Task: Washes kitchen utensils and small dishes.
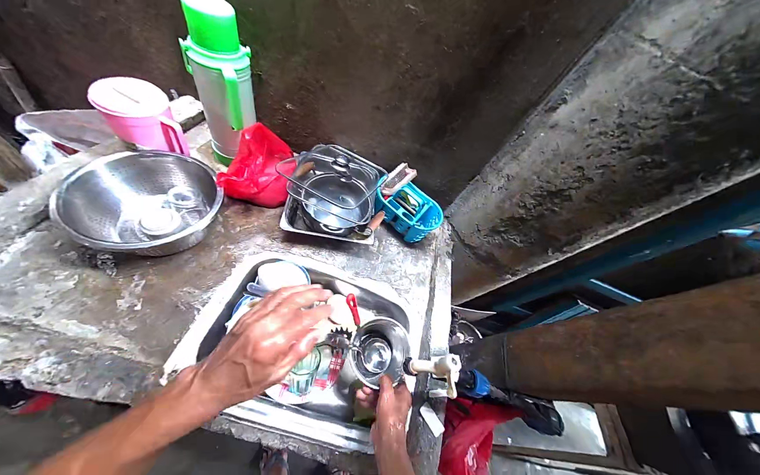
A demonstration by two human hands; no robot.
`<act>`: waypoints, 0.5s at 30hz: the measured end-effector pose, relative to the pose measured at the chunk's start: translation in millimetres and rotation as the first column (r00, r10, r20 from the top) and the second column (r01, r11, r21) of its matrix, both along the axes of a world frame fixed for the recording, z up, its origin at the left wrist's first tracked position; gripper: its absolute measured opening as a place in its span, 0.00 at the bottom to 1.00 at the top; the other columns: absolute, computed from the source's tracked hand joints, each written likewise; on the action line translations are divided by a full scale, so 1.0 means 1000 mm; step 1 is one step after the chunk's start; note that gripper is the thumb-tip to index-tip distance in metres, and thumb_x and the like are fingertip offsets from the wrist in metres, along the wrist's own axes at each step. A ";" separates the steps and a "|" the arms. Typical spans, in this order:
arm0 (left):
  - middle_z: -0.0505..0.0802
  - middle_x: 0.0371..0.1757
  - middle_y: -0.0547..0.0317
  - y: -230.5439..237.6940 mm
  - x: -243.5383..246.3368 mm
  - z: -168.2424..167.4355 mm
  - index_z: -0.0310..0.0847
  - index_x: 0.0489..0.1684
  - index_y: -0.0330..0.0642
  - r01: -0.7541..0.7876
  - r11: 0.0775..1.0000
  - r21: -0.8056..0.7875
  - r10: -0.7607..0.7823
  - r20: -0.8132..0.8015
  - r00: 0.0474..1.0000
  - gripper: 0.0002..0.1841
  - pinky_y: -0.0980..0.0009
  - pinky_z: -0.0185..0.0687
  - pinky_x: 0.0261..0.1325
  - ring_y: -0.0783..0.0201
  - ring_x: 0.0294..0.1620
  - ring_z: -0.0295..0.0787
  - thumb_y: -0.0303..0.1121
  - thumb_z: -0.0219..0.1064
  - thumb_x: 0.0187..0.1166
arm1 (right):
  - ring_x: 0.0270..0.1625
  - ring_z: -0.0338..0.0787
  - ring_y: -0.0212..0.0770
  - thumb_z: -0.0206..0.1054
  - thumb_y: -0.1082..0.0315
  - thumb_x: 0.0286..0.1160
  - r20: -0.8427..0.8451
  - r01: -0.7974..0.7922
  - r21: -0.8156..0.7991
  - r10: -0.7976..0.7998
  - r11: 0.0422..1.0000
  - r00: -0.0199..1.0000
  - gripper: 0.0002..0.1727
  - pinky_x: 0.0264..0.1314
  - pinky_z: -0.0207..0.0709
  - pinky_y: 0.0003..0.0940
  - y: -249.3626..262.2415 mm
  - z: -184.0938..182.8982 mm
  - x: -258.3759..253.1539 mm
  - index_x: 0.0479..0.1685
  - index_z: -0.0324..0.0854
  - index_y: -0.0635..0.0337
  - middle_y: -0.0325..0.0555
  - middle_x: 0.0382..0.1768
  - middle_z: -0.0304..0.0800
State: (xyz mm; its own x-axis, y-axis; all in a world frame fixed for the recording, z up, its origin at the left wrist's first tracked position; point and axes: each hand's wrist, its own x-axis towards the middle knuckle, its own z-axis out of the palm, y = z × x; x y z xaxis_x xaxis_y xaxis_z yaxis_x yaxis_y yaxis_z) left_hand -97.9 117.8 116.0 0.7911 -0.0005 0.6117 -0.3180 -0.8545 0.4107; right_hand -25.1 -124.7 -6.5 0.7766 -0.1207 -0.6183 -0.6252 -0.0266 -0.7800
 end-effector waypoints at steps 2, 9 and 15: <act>0.91 0.67 0.50 0.004 -0.018 -0.033 0.88 0.65 0.44 -0.125 0.985 -0.121 0.117 -0.070 0.991 0.19 0.60 0.81 0.74 0.56 0.71 0.86 0.41 0.59 0.85 | 0.18 0.90 0.41 0.53 0.68 0.91 -0.048 0.023 -0.021 -0.024 1.000 0.999 0.13 0.23 0.86 0.33 -0.009 -0.015 -0.001 0.58 0.69 0.72 0.53 0.21 0.89; 0.91 0.65 0.46 0.011 -0.118 -0.109 0.87 0.64 0.38 -0.427 0.885 -0.187 0.337 -0.377 0.863 0.22 0.56 0.86 0.67 0.53 0.65 0.90 0.42 0.57 0.82 | 0.21 0.91 0.41 0.51 0.62 0.95 -0.094 0.022 -0.002 -0.022 1.000 0.995 0.18 0.24 0.87 0.34 -0.011 -0.047 0.005 0.57 0.72 0.73 0.54 0.23 0.90; 0.93 0.60 0.46 0.007 -0.146 -0.118 0.89 0.62 0.39 -0.515 0.853 -0.088 0.417 -0.479 0.772 0.21 0.47 0.86 0.63 0.47 0.60 0.92 0.41 0.58 0.81 | 0.22 0.92 0.42 0.50 0.60 0.95 -0.081 0.020 0.070 -0.014 0.997 0.997 0.18 0.24 0.86 0.34 -0.008 -0.057 0.018 0.59 0.70 0.70 0.54 0.26 0.91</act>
State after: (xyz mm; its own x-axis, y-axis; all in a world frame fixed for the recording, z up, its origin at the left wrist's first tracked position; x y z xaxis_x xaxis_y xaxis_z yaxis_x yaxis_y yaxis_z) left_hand -244.3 124.6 -1.8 0.8389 0.5218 0.1550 0.3470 -0.7320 0.5863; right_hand -7.1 -132.7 -63.7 0.7224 -0.0871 -0.6860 -0.6857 0.0376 -0.7269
